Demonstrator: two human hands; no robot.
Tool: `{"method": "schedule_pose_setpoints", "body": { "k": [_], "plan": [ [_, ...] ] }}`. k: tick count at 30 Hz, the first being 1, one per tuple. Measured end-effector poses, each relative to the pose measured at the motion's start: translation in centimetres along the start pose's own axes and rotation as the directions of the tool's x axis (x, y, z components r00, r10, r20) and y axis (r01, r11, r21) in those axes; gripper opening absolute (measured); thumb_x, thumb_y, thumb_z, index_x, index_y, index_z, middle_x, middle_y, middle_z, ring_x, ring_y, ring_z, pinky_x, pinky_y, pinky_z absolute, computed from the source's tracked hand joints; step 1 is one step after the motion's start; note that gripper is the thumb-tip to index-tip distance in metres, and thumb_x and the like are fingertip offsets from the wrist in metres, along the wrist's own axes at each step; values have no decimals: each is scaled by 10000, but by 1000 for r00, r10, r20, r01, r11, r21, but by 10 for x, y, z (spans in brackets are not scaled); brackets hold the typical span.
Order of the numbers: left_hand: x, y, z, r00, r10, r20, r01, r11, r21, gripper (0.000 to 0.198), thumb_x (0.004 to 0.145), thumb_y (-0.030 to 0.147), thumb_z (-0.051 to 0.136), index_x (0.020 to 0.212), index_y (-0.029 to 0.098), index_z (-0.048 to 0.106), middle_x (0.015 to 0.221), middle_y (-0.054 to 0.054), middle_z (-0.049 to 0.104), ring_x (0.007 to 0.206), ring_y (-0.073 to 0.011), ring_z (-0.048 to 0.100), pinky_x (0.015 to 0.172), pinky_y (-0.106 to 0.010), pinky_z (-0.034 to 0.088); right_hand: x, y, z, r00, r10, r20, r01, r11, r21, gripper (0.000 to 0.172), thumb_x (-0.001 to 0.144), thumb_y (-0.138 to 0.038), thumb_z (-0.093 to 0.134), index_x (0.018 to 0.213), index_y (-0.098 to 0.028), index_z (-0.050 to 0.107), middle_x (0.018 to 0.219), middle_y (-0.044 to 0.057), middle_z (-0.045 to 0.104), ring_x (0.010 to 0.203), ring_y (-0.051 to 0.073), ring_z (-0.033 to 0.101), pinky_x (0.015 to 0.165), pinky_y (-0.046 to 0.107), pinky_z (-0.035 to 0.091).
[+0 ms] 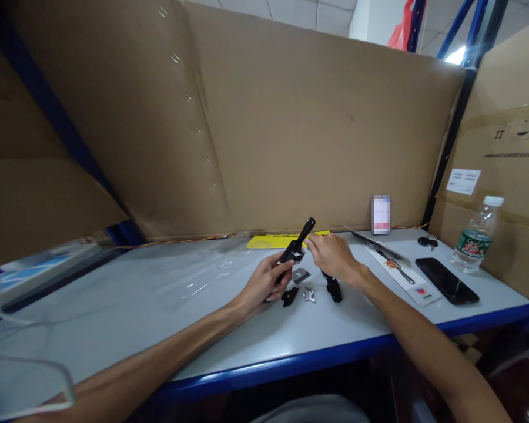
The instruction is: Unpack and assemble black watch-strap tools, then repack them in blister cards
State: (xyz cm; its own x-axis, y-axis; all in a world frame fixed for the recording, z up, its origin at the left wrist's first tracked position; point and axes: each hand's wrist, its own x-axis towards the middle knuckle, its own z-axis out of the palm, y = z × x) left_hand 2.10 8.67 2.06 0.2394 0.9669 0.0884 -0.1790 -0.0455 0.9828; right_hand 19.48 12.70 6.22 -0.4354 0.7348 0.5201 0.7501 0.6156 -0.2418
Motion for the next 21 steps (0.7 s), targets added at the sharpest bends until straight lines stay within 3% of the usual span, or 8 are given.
{"method": "schedule_pose_setpoints", "body": {
  "k": [3,7,13,16,18,21],
  "plan": [
    [-1,2,0,1000,14,27,-13,1000,-28,397,748,484,707,871,201,458,493,110,422,334,-19,214,299,-138,141,4,7,6,997,33,65,-50,961,272,347,999,-302,417,779,-156,643,597,14,641,552,120,570,584,227,351],
    [-6,6,1,996,57,67,-58,998,7,403,779,500,697,933,192,487,496,111,415,341,-23,208,296,-136,159,6,10,12,975,1,224,-134,803,580,318,973,-398,456,766,-173,544,495,-50,550,397,77,444,458,195,318],
    [-7,3,0,988,127,87,-134,987,88,439,790,539,683,968,180,502,468,115,404,328,-30,213,283,-150,195,3,4,11,966,-26,256,-157,728,668,272,921,-380,525,739,-180,498,499,-50,555,366,54,413,396,174,298],
    [-6,3,-1,982,169,85,-180,972,150,441,800,561,666,940,175,507,450,112,401,322,-30,237,293,-151,212,3,3,10,964,-17,264,-190,651,735,256,890,-423,566,877,-168,545,508,-61,560,349,59,397,362,179,279],
    [-7,5,-1,977,195,86,-208,960,185,431,816,566,647,929,172,511,442,109,405,319,-30,252,301,-151,222,4,2,9,967,-24,253,-192,584,789,330,858,-457,608,989,-157,562,525,-69,562,351,61,387,352,184,266],
    [-8,7,0,974,205,100,-221,955,198,429,825,573,632,927,175,510,434,112,404,311,-32,255,304,-155,229,3,1,8,968,-64,242,-177,510,842,407,833,-506,633,991,-132,606,533,-63,536,381,58,370,367,194,250]
  ]
}}
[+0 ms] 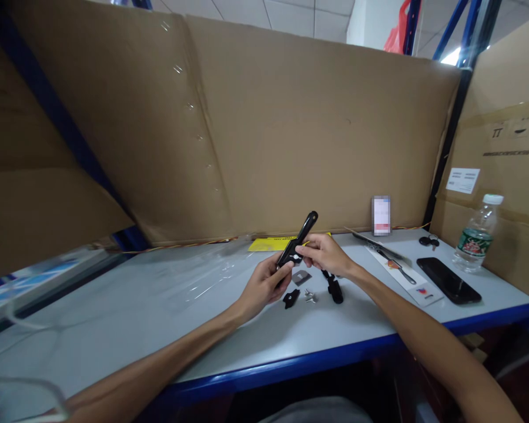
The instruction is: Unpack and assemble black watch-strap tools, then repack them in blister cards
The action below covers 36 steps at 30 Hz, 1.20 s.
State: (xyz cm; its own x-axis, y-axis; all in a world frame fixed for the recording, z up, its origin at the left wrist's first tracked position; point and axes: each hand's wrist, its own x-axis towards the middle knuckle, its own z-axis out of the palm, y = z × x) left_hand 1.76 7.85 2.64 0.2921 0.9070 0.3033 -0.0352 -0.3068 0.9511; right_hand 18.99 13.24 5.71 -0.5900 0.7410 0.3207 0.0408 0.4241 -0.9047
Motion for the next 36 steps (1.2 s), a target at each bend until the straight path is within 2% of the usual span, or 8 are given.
{"method": "schedule_pose_setpoints", "body": {
  "k": [4,8,16,21,25,28,33,36],
  "plan": [
    [-3,3,2,1000,14,-20,-14,1000,3,441,816,589,635,912,178,505,426,115,400,306,-35,262,307,-160,227,0,2,3,998,-58,-20,59,995,74,426,798,-536,667,908,-125,640,617,-35,525,470,61,399,406,203,242],
    [-4,5,5,999,18,-48,-17,1000,10,459,800,604,651,903,174,528,423,108,402,314,-40,283,322,-167,224,1,6,5,997,-75,-28,77,996,55,426,810,-547,651,919,-136,635,690,-18,535,512,66,397,436,212,249],
    [-2,-3,1,992,73,-98,-64,994,86,388,850,556,614,883,175,551,473,86,437,373,-45,328,384,-169,261,-3,-1,7,994,-107,-21,106,994,-31,407,844,-555,606,898,-152,583,645,-41,473,538,79,394,458,215,269],
    [-1,-1,1,994,64,-86,-57,995,77,392,838,549,632,892,167,562,467,88,433,363,-45,318,373,-171,246,-2,-1,6,994,-101,-36,101,995,-6,391,843,-535,624,897,-150,590,608,-55,465,505,70,389,443,209,262],
    [-1,3,4,998,23,-64,-24,999,-21,391,831,552,637,876,175,547,434,100,407,323,-44,278,326,-169,212,-1,2,4,999,-28,-34,29,999,38,421,844,-564,607,888,-146,589,559,-61,498,418,56,360,388,204,249],
    [0,4,3,998,-55,-35,48,982,-185,371,820,524,667,844,182,527,470,100,415,328,-27,211,308,-160,171,1,6,0,1000,28,-5,-28,992,119,446,792,-579,664,893,-152,585,572,-58,534,391,51,369,360,200,258],
    [6,0,-4,971,-206,124,238,884,-401,469,784,503,724,622,158,451,483,87,353,378,2,153,329,-144,118,6,16,-4,997,73,37,-80,968,238,445,699,-522,779,855,-152,589,582,-64,535,381,39,359,337,194,228],
    [8,-3,-5,956,-252,148,292,828,-479,446,729,495,784,703,143,512,506,88,374,402,-2,156,344,-144,102,9,23,-4,996,79,47,-88,961,262,430,728,-534,755,815,-150,584,606,-51,553,377,36,373,336,194,239]
  ]
}}
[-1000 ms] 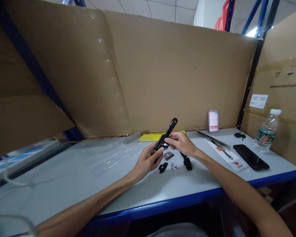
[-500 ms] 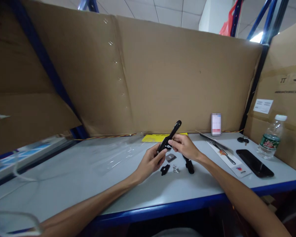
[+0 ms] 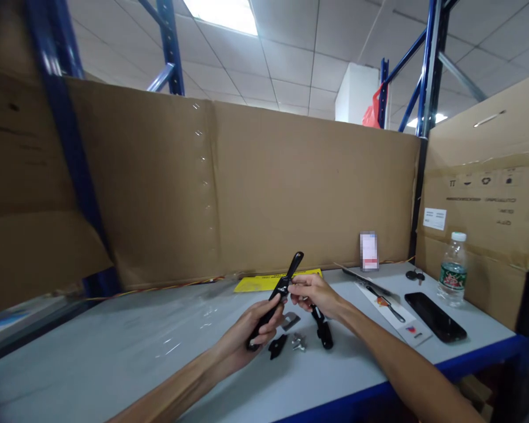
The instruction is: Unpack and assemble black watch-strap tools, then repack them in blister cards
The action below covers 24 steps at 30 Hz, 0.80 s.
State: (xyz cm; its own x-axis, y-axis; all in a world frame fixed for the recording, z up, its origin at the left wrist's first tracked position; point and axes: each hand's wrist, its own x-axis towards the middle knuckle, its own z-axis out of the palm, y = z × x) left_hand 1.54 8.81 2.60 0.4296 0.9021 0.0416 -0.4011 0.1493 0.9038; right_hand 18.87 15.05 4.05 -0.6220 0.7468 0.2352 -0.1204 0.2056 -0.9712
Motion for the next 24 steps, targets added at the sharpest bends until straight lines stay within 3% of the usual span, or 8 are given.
{"method": "schedule_pose_setpoints", "body": {
  "k": [3,9,16,24],
  "plan": [
    [2,-4,-1,999,-35,-39,36,999,14,499,704,561,786,817,137,549,512,85,401,419,-15,193,365,-143,129,2,5,0,1000,0,-17,0,1000,4,421,744,-529,749,824,-149,583,622,-44,568,387,40,391,341,192,249],
    [2,-6,-4,993,-112,-29,111,994,-22,604,617,642,807,750,192,427,498,140,217,429,-15,72,370,-146,59,2,9,1,1000,-6,-17,5,999,-34,449,769,-570,721,844,-158,560,679,-31,605,406,49,454,351,182,307],
    [1,-1,-2,991,-122,45,124,992,-34,564,717,614,753,737,211,358,502,138,190,435,-26,24,363,-142,64,-1,6,1,991,48,121,-33,992,-123,471,780,-589,710,887,-140,617,711,-15,638,435,57,501,385,186,352],
    [1,-2,-4,992,-114,56,114,993,-5,569,724,645,728,736,209,361,500,133,212,415,-21,59,367,-148,51,-1,9,7,998,16,63,-11,997,-73,463,737,-570,752,853,-146,608,670,-24,627,424,58,473,391,200,348]
  ]
}}
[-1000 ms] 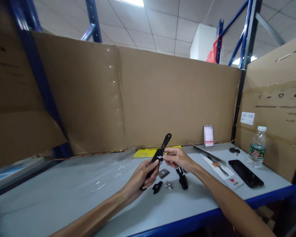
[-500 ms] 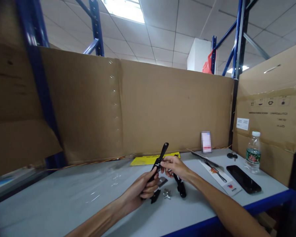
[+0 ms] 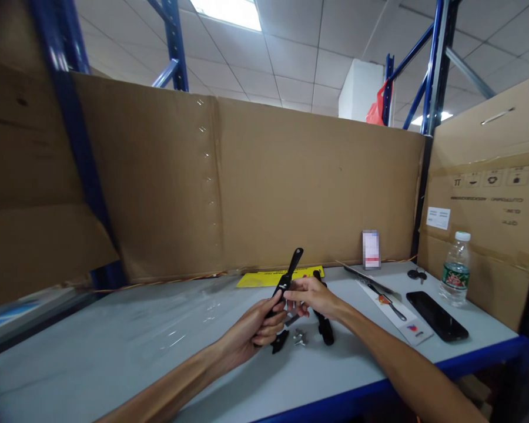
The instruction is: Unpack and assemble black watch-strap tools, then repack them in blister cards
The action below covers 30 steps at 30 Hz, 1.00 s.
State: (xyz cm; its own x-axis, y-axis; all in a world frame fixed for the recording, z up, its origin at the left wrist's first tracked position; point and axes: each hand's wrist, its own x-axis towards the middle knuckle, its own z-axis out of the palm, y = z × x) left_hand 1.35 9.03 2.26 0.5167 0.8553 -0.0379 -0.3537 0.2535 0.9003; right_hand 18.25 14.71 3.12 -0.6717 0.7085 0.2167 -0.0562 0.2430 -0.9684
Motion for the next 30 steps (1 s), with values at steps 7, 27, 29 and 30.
{"method": "schedule_pose_setpoints", "body": {
  "k": [7,27,29,30],
  "plan": [
    [-1,-1,1,1000,18,10,-18,1000,-5,601,702,686,716,728,215,343,497,134,208,422,-24,52,360,-147,62,0,-1,1,1000,-14,-4,14,1000,-17,493,757,-617,712,824,-141,602,676,-16,620,420,65,499,367,199,360],
    [-2,-1,9,996,89,5,-89,996,31,602,700,698,706,732,215,349,473,138,231,399,-17,98,362,-162,63,1,3,7,994,-7,-108,-2,996,-84,647,813,-786,486,812,-145,575,561,-12,563,378,96,495,328,201,355],
    [-2,-3,8,995,99,-3,-99,994,42,607,699,707,699,730,216,343,477,137,234,401,-17,101,366,-166,65,1,6,10,990,-5,-141,-3,998,-61,661,804,-796,488,789,-142,580,584,-9,558,377,87,479,321,199,342],
    [-2,-3,8,995,103,-6,-103,994,46,612,698,713,695,727,217,338,478,137,232,402,-17,101,369,-168,65,2,8,11,987,-6,-162,-3,999,-51,664,796,-800,495,779,-141,580,591,-11,552,374,81,468,317,197,334]
  ]
}}
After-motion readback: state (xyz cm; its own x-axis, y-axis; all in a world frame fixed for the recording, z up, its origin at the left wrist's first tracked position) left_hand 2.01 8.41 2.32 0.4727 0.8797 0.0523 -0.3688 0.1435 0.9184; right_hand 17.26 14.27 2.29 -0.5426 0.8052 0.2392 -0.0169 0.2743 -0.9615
